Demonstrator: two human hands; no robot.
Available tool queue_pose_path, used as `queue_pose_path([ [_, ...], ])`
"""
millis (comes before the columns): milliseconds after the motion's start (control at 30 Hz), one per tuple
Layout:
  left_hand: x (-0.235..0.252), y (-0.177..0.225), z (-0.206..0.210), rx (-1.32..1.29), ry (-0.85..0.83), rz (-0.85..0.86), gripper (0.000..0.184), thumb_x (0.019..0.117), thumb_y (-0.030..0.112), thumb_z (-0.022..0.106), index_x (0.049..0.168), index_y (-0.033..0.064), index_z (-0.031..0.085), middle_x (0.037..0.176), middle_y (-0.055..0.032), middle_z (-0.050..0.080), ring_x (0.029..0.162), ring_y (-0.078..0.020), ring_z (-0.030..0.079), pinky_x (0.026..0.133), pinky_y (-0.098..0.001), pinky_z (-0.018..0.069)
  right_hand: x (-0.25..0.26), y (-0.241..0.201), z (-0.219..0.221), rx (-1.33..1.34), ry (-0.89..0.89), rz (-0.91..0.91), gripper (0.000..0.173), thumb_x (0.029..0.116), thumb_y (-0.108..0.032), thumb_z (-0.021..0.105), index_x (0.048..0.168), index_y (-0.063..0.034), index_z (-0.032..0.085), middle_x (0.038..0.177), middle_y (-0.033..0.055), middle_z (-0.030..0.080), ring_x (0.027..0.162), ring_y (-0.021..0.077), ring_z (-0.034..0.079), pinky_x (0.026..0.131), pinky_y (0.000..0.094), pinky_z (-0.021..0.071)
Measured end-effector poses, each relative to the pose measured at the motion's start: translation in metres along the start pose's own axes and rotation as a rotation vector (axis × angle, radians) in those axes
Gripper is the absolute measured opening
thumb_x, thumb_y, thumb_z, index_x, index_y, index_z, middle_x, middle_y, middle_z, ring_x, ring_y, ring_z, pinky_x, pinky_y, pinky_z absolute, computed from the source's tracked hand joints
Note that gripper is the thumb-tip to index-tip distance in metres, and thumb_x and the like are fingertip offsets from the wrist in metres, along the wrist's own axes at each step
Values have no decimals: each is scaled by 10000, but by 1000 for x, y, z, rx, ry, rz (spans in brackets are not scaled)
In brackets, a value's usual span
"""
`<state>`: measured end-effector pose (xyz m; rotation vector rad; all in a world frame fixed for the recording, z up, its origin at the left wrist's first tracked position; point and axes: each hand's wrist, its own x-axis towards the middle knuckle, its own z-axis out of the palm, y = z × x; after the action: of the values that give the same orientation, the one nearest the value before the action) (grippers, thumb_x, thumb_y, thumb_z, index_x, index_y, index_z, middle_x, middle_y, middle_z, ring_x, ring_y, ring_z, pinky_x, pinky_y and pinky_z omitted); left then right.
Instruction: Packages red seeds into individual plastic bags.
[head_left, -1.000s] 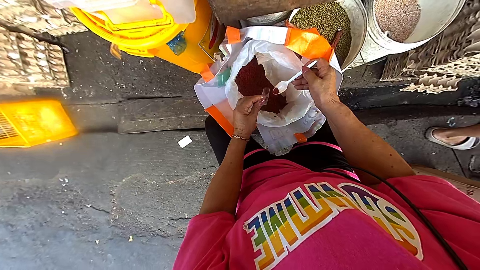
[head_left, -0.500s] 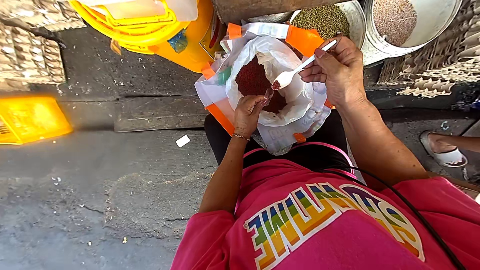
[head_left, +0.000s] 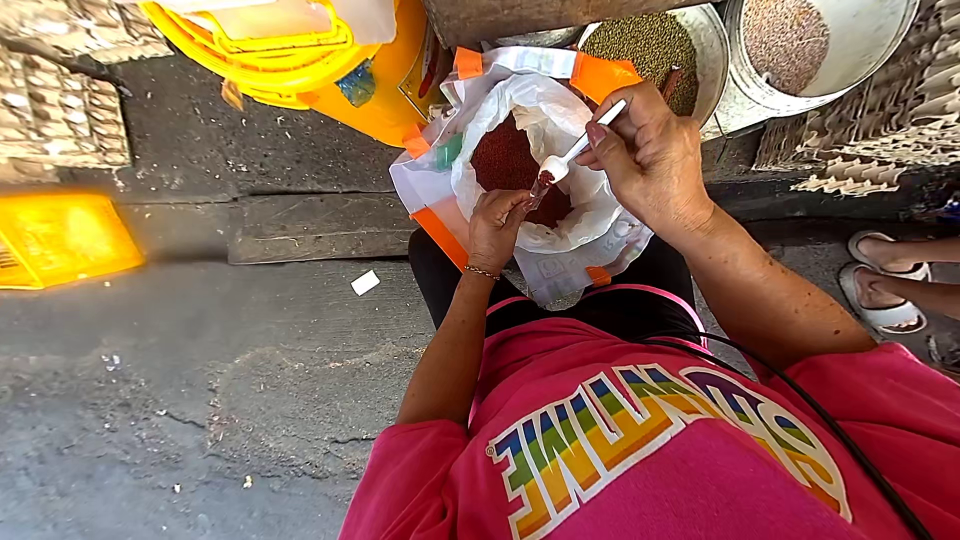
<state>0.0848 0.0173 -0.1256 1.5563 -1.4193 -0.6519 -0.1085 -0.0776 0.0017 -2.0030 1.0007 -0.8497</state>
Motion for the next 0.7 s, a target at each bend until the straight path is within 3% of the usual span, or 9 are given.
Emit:
queue_pose_path([
  [233, 0, -1, 0, -11, -4, -9, 147, 970, 119, 683, 1043, 43, 786, 1046, -97, 750, 1062, -210, 658, 994, -353, 478, -6, -6, 3, -131, -44, -113, 213, 1069, -165, 530, 1150, 7, 626, 875, 93, 721, 759, 125, 701, 695, 287, 578],
  [367, 0, -3, -2, -38, 11, -29, 145, 966, 109, 685, 1046, 35, 782, 1044, -102, 748, 1064, -207, 655, 993, -344, 477, -7, -7, 0, -120, 57, -182, 245, 1082, -125, 470, 1127, 44, 642, 890, 138, 693, 746, 160, 656, 676, 318, 540],
  [500, 4, -4, -8, -109, 39, -26, 170, 987, 105, 652, 1064, 5, 767, 1063, -118, 740, 1086, -193, 651, 1010, -339, 476, -2, -6, -4, -146, 100, -170, 273, 1101, -116, 391, 1160, 45, 603, 1081, 174, 702, 969, 177, 683, 841, 314, 551],
  [600, 11, 5, -14, -201, 77, -6, 176, 991, 79, 636, 1066, -29, 752, 1071, -133, 734, 1103, -179, 652, 1025, -324, 481, 1, 0, 4, -142, 53, -136, 234, 1099, -110, 414, 1125, 44, 589, 959, 153, 653, 868, 187, 651, 786, 328, 541],
  [700, 17, 15, -21, -289, 102, 21, 181, 1000, 59, 612, 1068, -57, 734, 1086, -133, 719, 1088, -142, 654, 1004, -297, 502, 2, 4, 13, -103, -28, -128, 260, 1088, -105, 437, 1171, 29, 644, 1024, 167, 662, 950, 211, 649, 876, 338, 528],
])
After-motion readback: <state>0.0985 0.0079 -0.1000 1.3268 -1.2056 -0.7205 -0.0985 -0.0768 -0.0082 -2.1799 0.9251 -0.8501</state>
